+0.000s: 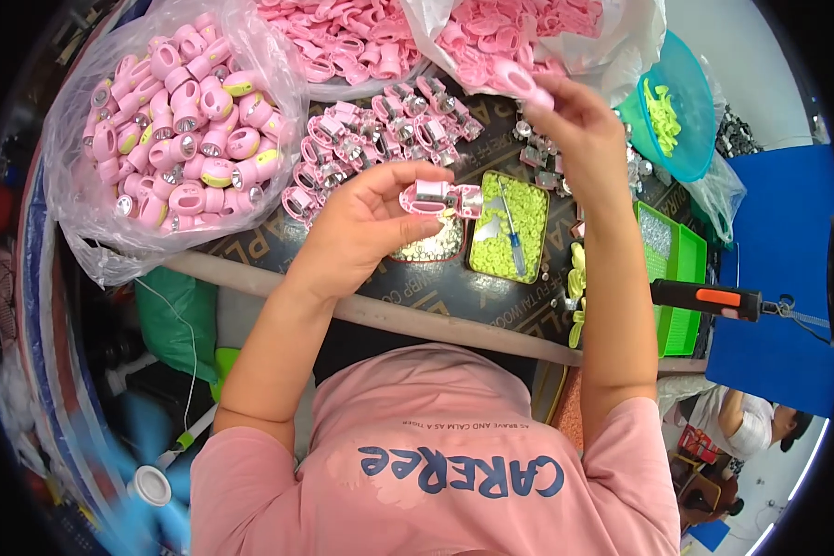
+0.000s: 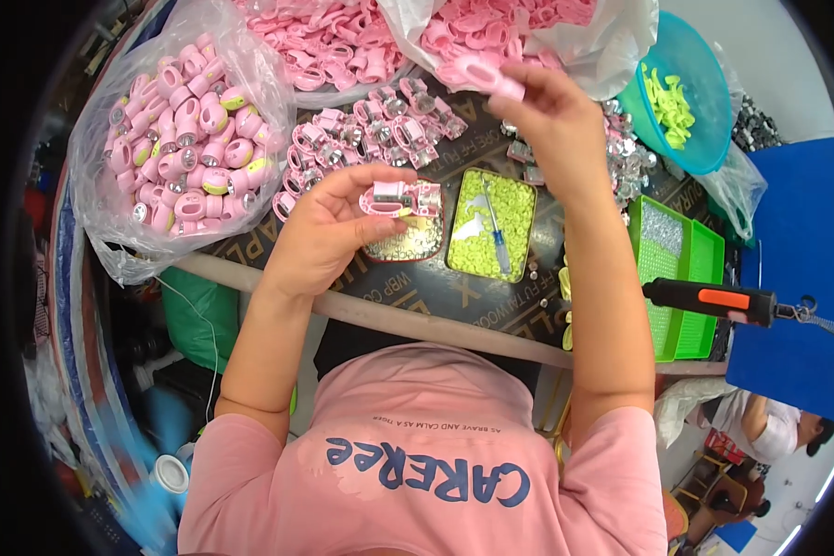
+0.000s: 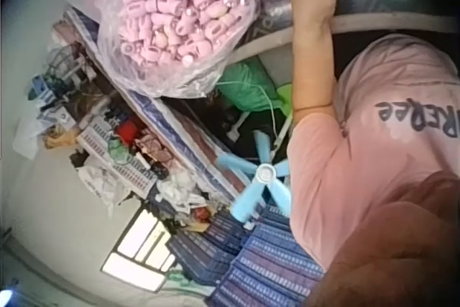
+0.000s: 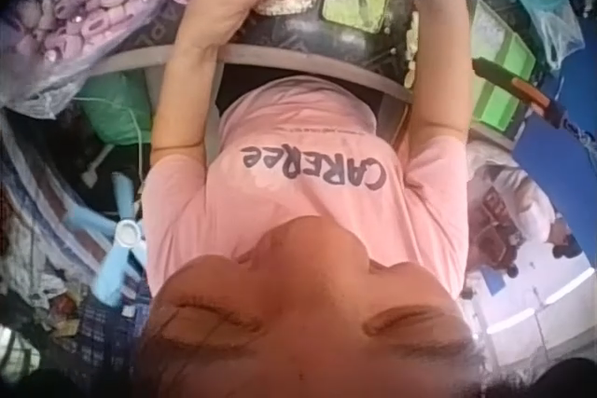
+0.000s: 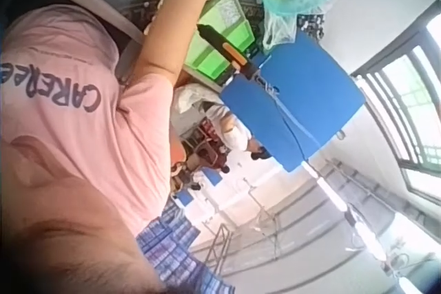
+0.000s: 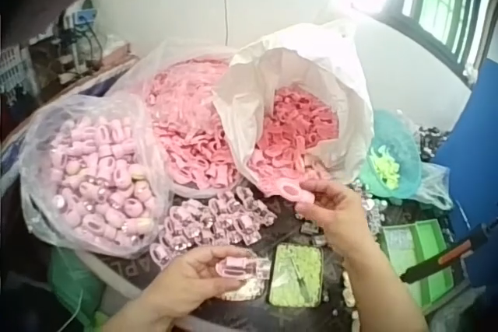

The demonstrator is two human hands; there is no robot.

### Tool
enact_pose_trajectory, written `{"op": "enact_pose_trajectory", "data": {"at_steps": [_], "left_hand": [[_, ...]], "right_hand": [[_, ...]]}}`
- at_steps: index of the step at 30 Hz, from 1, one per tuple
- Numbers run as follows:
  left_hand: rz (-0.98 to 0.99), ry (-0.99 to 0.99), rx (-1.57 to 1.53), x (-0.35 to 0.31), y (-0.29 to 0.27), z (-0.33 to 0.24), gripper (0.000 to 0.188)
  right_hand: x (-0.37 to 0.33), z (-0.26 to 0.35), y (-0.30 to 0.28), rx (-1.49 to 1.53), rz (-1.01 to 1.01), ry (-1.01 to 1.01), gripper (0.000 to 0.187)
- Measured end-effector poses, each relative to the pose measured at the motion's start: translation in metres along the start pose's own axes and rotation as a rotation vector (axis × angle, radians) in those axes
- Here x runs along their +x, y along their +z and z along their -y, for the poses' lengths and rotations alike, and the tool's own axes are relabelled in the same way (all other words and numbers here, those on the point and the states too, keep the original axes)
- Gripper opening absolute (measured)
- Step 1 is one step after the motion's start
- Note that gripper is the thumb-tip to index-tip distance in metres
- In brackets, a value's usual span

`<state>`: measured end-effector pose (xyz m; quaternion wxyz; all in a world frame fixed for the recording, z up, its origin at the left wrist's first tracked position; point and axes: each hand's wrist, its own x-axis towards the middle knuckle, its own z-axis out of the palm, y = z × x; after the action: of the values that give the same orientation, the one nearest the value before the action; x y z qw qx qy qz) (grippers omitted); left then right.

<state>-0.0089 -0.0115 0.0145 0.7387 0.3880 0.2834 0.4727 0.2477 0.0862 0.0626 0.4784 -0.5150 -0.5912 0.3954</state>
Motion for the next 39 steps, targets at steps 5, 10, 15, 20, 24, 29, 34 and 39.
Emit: {"op": "enact_pose_trajectory", "data": {"at_steps": [5,10,15,20,24,29,34,39], "left_hand": [[0.005,-0.054,0.044,0.005,0.013,0.006,0.046],[0.028,-0.003,0.052,0.003,0.029,0.014,0.056],[0.036,0.047,0.136,0.000,0.041,0.016,0.062],[0.056,0.058,0.120,-0.001,0.046,0.019,0.066],[0.052,0.065,0.134,-0.004,0.049,0.022,0.069],[0.052,0.071,0.179,-0.003,0.052,0.019,0.069],[0.065,0.060,0.179,-0.002,0.051,0.023,0.070],[0.052,0.056,0.172,-0.004,0.053,0.021,0.072]], "right_hand": [[-0.082,0.003,-0.010,0.335,0.215,-0.008,0.042],[-0.110,0.009,-0.005,0.234,0.210,-0.117,0.040],[-0.116,0.008,-0.009,0.019,0.217,-0.219,0.038],[-0.125,0.011,-0.012,0.046,0.191,-0.129,0.036],[-0.127,0.013,-0.016,0.017,0.195,-0.159,0.035],[-0.129,0.019,-0.020,-0.041,0.214,-0.113,0.034],[-0.129,0.012,-0.020,0.098,0.192,-0.097,0.034],[-0.130,0.013,-0.019,0.236,0.164,-0.090,0.033]]}}
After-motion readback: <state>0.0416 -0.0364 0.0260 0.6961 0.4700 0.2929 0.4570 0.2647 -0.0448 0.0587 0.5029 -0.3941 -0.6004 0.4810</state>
